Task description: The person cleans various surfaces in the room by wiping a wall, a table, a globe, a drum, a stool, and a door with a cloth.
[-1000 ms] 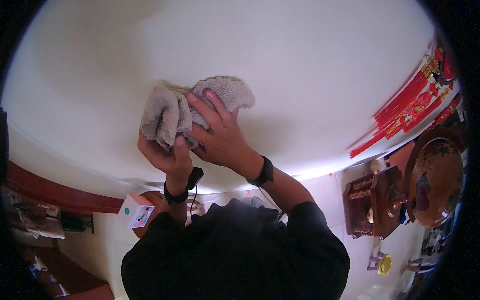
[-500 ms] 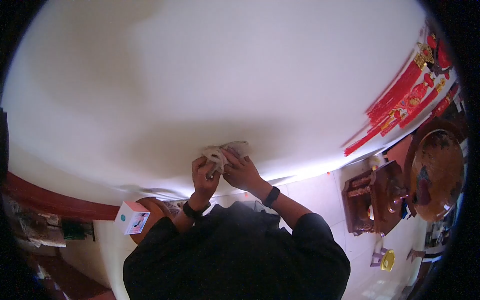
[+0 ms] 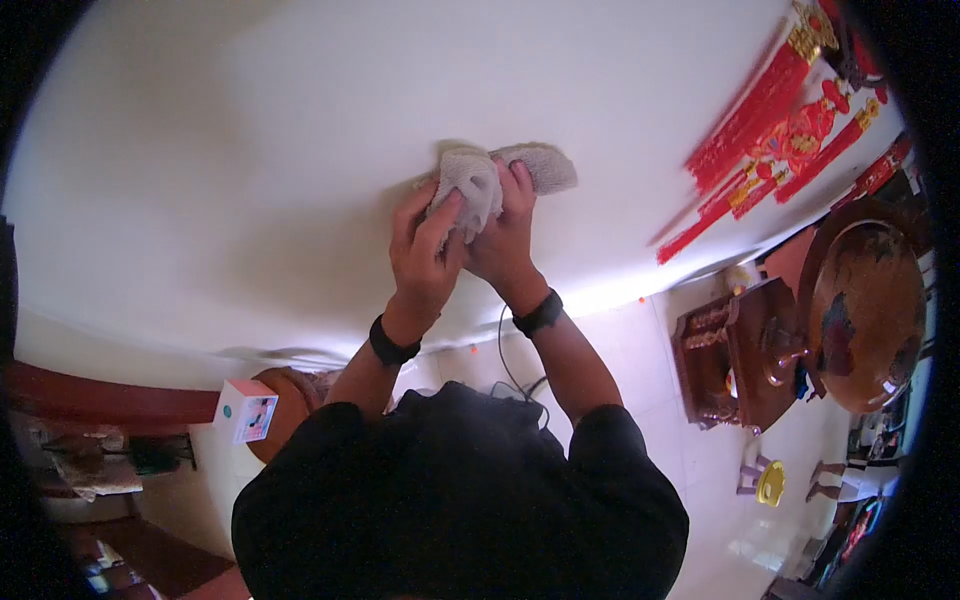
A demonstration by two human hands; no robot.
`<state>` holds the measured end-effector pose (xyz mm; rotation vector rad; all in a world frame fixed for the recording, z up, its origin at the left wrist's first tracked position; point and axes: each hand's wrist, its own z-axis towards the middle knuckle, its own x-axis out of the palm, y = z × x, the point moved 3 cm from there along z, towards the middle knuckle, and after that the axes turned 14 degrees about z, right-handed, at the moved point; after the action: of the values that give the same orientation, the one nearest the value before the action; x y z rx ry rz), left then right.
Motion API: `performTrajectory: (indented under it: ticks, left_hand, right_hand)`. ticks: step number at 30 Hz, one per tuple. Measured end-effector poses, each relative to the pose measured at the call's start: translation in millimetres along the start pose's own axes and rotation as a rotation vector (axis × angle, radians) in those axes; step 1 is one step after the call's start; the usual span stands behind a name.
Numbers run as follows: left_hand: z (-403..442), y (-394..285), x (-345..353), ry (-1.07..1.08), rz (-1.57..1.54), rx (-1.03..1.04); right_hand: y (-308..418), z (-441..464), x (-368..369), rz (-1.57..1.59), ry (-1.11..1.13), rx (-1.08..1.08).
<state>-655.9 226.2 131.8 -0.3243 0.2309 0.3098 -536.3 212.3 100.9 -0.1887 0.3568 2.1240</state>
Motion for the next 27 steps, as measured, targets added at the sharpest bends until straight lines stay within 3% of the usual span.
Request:
performTrajectory:
  ticks: [7, 11, 13, 20, 23, 27]
  left_hand:
    - [-127, -8, 56, 0.409, 0.07, -0.359]
    - [-226, -13, 83, 0.619, -0.015, -0.588]
    - [-279, -29, 84, 0.691, -0.049, -0.671]
    - [-421, -128, 122, 0.978, -0.345, -0.786]
    - [-499, -169, 144, 1.074, -0.411, -0.759]
    - [-579, -208, 144, 1.342, -0.453, -0.725]
  right_hand:
    - [-18, -151, -16, 0.167, 0.15, 0.386]
    - [-7, -263, -38, 0.33, 0.305, 0.812]
    - [10, -306, -64, 0.312, 0.333, 0.911]
    - [50, -443, -181, 0.126, 0.419, 1.241]
    - [67, -504, -224, -0.066, 0.442, 1.22]
    - [98, -595, -249, -0.052, 0.53, 1.557]
